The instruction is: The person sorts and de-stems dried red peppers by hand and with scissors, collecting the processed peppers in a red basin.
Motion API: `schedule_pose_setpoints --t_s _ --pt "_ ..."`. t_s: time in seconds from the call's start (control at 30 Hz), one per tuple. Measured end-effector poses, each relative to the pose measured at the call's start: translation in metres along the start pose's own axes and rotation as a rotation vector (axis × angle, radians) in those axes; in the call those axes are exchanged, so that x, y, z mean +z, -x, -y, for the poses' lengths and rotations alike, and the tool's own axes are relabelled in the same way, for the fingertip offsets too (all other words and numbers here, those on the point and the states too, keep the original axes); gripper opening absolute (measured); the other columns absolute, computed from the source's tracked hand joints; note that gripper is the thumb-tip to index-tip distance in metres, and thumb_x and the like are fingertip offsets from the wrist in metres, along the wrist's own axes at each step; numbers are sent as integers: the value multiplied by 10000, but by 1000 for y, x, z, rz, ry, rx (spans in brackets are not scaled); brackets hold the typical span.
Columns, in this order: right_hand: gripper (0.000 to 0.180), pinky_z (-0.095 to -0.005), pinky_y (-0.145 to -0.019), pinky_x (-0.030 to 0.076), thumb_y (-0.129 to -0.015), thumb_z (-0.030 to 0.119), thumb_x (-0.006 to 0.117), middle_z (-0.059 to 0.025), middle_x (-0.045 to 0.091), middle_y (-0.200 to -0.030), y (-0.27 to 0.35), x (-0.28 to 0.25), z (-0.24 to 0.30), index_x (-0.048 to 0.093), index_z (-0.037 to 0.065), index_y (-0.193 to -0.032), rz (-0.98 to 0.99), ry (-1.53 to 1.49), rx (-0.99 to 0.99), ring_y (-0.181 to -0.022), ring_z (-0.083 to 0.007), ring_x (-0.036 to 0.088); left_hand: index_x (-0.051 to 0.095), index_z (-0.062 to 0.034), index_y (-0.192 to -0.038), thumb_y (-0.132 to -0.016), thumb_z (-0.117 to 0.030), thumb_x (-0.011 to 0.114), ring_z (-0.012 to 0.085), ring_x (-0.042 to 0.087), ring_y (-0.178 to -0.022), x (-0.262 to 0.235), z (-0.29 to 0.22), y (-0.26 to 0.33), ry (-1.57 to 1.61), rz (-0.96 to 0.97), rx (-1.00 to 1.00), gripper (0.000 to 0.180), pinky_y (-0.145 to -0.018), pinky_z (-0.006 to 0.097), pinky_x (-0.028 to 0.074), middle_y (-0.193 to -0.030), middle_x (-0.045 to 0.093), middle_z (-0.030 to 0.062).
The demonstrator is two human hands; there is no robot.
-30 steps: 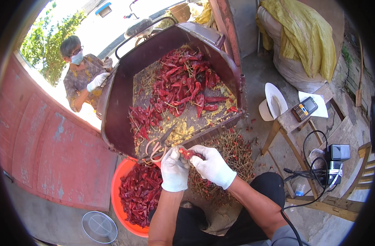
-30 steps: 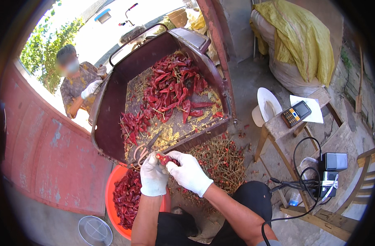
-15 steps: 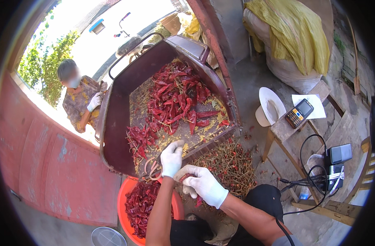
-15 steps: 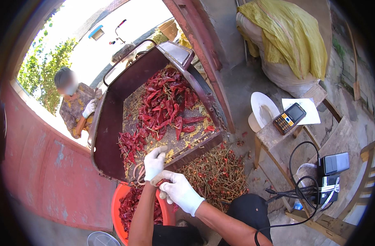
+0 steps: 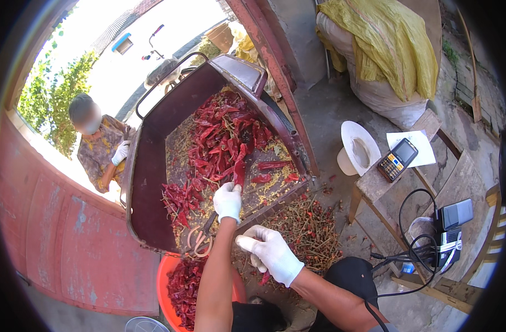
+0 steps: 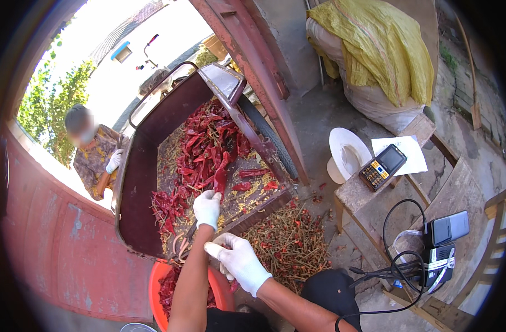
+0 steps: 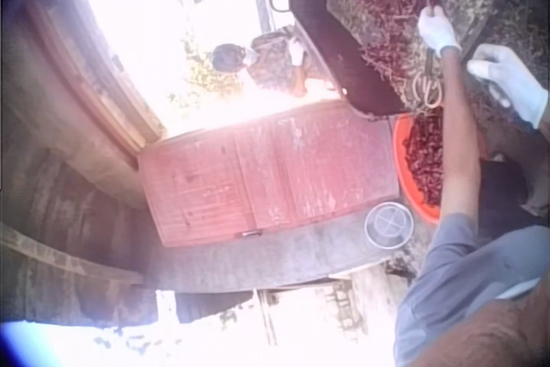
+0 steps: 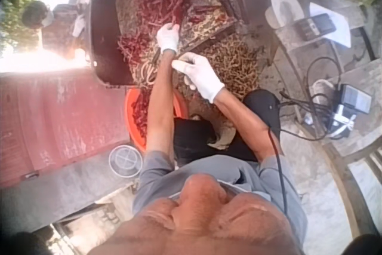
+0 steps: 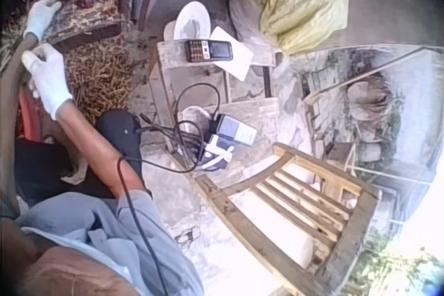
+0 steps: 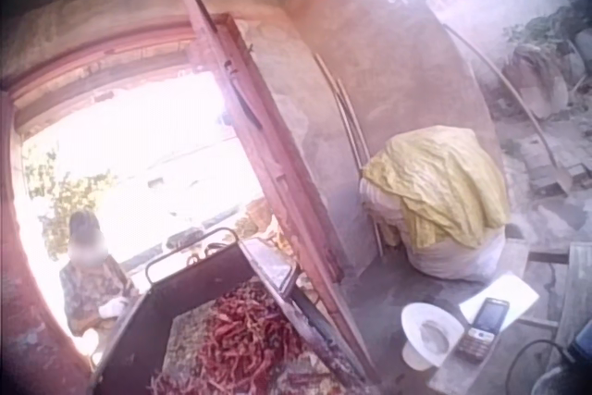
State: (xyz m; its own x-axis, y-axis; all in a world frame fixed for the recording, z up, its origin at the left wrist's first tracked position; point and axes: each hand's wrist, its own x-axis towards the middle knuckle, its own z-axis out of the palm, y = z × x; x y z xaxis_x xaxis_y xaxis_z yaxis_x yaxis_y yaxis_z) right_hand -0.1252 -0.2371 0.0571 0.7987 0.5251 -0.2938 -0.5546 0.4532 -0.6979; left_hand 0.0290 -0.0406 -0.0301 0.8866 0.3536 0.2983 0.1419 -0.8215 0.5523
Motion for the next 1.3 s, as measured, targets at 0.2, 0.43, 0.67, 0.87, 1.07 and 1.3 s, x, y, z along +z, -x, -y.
schedule_pose_setpoints --t_s 0.2,0.43,0.67,0.87,1.07,1.3 --pt "218 -221 -382 337 -930 215 704 19 562 -719 -1 1 -2 641 26 -1016 -107 -39 -100 -449 -35 454 644 -4 -1121 -932 -190 678 131 635 -727 -61 -1 55 923 247 -386 267 -573 271 478 -900 677 26" --pt "275 -205 -395 360 -933 215 695 47 551 -707 -1 -1 -1 648 37 -1137 -196 -6 -174 -477 -19 443 603 -52 -1089 -958 -174 634 159 626 -831 -113 -16 120 1272 410 -345 181 -730 325 506 -925 659 35" --pt "544 -273 -615 510 -816 342 797 -51 691 -911 -10 -3 -19 662 44 -1251 -125 404 -406 -684 -126 632 643 -2 -1115 -948 -183 672 129 625 -824 -130 -30 164 1039 581 -174 248 -756 288 500 -943 678 35" --pt "245 -319 -759 548 -822 259 790 -88 678 -891 6 14 -10 766 150 -1040 -230 971 -637 -813 -243 699 657 6 -1136 -964 -59 635 102 613 -882 -136 -32 171 819 577 -152 185 -789 280 507 -1008 681 16" --pt "195 -355 -696 542 -806 172 737 -97 660 -875 0 1 -18 735 137 -997 -327 1048 -829 -786 -297 677 704 3 -1103 -903 -37 676 107 645 -843 -147 -46 162 317 340 105 205 -782 270 527 -971 734 92" --pt "230 -389 -660 535 -774 118 691 -96 634 -845 3 7 -22 668 135 -1003 -377 1306 -841 -777 -325 668 702 -19 -1138 -813 -74 790 126 673 -808 -162 -69 179 279 87 282 341 -719 260 553 -977 702 82"
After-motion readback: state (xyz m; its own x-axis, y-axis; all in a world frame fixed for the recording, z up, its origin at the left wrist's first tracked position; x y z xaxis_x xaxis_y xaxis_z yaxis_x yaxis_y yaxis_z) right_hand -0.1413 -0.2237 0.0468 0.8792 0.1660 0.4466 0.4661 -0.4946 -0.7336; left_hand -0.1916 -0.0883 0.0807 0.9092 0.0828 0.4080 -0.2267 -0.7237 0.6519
